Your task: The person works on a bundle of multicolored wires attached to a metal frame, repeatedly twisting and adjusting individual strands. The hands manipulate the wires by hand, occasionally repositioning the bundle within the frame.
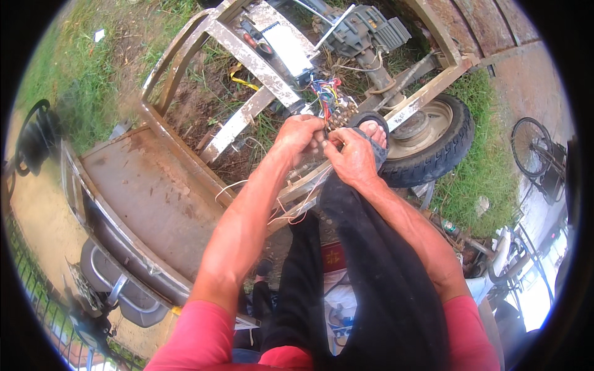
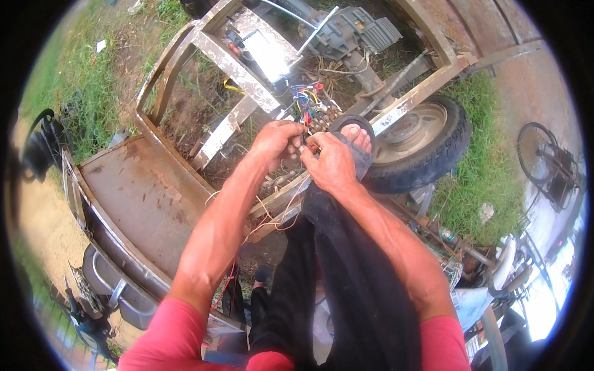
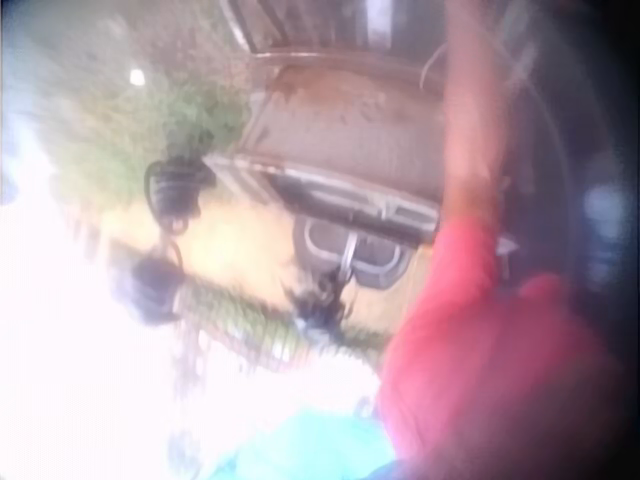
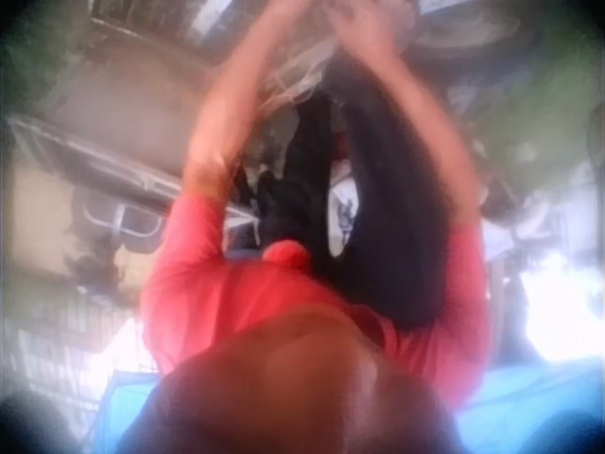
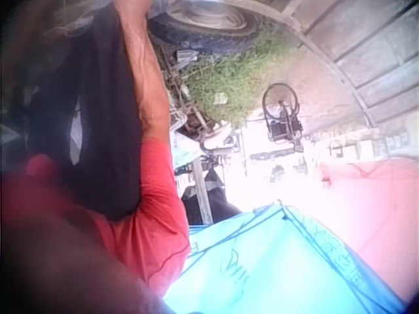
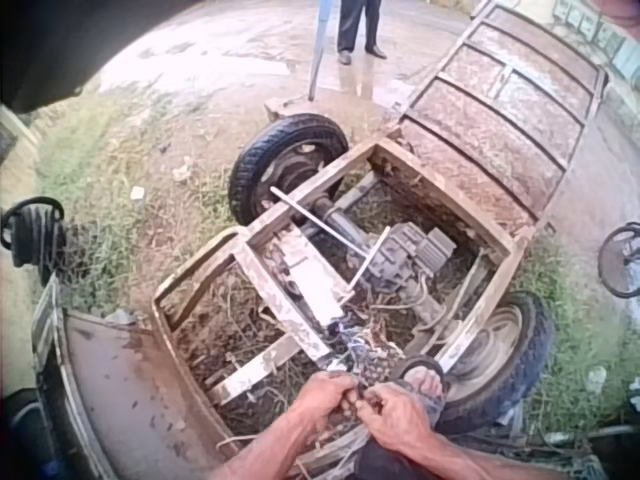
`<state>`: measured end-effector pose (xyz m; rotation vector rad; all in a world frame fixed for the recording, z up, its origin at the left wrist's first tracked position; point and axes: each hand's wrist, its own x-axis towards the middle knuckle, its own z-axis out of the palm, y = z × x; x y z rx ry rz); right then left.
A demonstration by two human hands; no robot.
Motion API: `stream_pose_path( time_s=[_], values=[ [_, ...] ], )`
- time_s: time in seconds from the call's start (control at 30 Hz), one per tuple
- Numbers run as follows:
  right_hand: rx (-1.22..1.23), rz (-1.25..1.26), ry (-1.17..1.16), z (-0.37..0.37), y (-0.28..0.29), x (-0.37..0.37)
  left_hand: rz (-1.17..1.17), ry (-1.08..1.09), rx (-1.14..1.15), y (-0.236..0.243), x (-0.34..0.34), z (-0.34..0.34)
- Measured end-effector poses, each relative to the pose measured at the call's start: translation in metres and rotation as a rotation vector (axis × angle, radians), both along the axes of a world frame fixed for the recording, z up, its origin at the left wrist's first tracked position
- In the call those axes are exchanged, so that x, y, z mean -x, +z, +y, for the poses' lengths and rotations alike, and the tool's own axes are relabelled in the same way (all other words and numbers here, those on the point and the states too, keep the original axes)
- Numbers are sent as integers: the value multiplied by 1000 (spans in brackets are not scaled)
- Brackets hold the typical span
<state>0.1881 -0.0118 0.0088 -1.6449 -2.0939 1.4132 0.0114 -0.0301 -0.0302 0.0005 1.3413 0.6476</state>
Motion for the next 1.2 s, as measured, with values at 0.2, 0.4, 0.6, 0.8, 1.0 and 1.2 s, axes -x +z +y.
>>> stream_pose_path(
  time_s=[0.2,0.4,0.6,0.8,1.0,1.2],
  values=[
    [71,-54,-72,1,4,3,-98,0,40,-6,3,6],
    [104,-39,-122,2,4,4,-131,38,-24,-8,-2,-1],
    [72,8,-128,0,-1,2,-171,137,-63,-7,-10,-10],
    [66,-15,-133,3,3,3,-225,180,-100,-13,-10,-16],
    [57,-18,-127,2,1,1,-168,96,-109,-12,-8,-9],
    [47,-19,-117,2,2,2,-109,144,-112,-14,-18,-10]
  ],
)
